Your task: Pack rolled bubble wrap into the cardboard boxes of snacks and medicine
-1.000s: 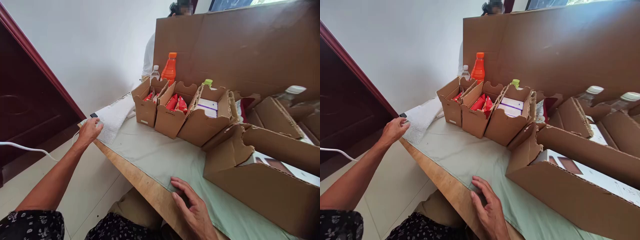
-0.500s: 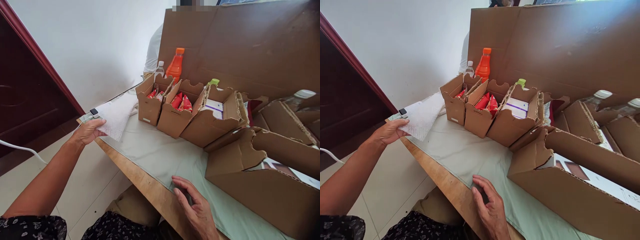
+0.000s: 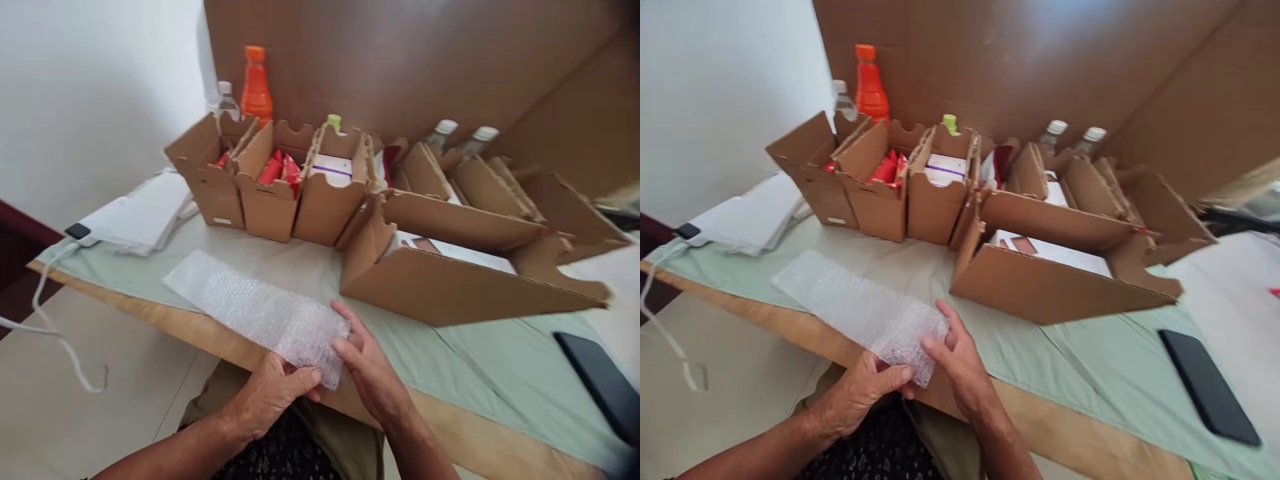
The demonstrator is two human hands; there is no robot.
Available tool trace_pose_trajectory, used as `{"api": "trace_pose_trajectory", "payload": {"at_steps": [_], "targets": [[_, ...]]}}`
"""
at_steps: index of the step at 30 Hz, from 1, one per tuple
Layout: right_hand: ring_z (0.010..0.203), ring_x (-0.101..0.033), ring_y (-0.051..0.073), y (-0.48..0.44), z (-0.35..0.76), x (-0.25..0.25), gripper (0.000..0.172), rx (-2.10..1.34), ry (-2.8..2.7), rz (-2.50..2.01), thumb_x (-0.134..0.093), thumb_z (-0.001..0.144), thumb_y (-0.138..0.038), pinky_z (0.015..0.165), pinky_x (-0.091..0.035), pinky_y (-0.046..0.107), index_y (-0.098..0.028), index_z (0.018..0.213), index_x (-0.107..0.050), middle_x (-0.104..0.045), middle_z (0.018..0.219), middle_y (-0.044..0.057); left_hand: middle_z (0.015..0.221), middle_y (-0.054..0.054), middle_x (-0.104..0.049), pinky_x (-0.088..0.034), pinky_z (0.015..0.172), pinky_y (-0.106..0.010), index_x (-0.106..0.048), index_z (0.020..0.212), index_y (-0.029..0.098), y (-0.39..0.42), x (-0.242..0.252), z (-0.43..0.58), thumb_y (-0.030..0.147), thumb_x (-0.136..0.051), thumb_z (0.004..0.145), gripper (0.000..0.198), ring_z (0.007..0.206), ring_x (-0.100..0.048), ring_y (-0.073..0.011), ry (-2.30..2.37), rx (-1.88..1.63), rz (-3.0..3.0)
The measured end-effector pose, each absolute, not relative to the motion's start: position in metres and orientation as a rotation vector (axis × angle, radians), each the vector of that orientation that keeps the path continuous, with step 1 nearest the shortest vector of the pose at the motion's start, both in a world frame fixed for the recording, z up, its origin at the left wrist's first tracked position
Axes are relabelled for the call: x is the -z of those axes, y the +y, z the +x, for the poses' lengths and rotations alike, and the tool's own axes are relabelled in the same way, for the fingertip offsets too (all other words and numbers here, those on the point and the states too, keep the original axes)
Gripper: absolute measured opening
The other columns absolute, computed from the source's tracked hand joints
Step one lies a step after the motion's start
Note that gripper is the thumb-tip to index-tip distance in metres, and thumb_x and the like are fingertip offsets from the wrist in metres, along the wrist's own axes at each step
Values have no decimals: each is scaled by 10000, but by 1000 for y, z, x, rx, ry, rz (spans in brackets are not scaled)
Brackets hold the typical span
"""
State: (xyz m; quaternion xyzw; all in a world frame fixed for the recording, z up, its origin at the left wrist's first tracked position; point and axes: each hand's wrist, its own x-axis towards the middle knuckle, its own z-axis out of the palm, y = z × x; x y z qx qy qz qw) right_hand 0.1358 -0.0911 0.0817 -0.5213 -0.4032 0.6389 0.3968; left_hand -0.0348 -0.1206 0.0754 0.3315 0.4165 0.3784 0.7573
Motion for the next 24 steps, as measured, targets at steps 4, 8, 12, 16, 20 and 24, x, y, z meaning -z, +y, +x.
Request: {"api": "trace_pose_trajectory", "payload": {"at_steps": [4, 8, 12, 16, 20, 24], "targets": [[723, -656, 195, -111, 164, -82, 788, -1388, -1098, -1520, -738, 836, -550, 661, -561, 327, -212, 1498, -479, -710, 884, 29, 995, -94, -721, -563, 701, -313, -727, 1063, 170, -130, -69, -17, 564, -866, 735, 532, 853, -695, -214, 816, -649, 663], [671, -618, 174, -126, 228, -93, 752, -1156, -1242, -1679, -713, 856, -534, 621, -525, 298, -197, 1495, -504, -674, 804, 2, 1075, -139, -732, -587, 735, -336, -731, 1037, 151, -139, -67, -32, 583, -832, 780, 512, 889, -731, -231, 754, -449, 618], [622, -597, 179, -137, 304, -95, 750, -811, -1410, -1924, -699, 863, -550, 611, -501, 323, -174, 1490, -529, -674, 757, 3, 1022, -114, -782, -612, 823, -370, -779, 1012, 212, -134, -78, -65, 541, -761, 865, 361, 906, -748, -237, 878, -360, 940], [750, -671, 252, -148, 343, -84, 763, -263, -1410, -2190, -685, 862, -548, 689, -532, 408, -116, 1473, -537, -747, 972, 112, 1063, -57, -793, -637, 825, -391, -779, 1051, 319, -112, -93, -67, 415, -686, 921, 186, 995, -749, -269, 1177, -644, 1565], [1139, -674, 340, -148, 315, -80, 545, 152, -1541, -2010, -599, 970, -452, 956, -535, 519, -135, 1413, -580, -701, 1298, 194, 1240, -66, -750, -598, 990, -446, -744, 1139, 297, -88, -96, -33, 246, -612, 949, 237, 1182, -693, -285, 1123, -896, 2202], [1311, -596, 333, -128, 248, -73, 392, -59, -1999, -1784, -552, 1022, -357, 1057, -503, 518, -174, 1360, -630, -611, 1471, 177, 1498, -159, -613, -472, 1143, -583, -679, 1324, 200, -77, -73, 2, 251, -542, 993, 362, 1430, -520, -367, 975, -690, 2636]]}}
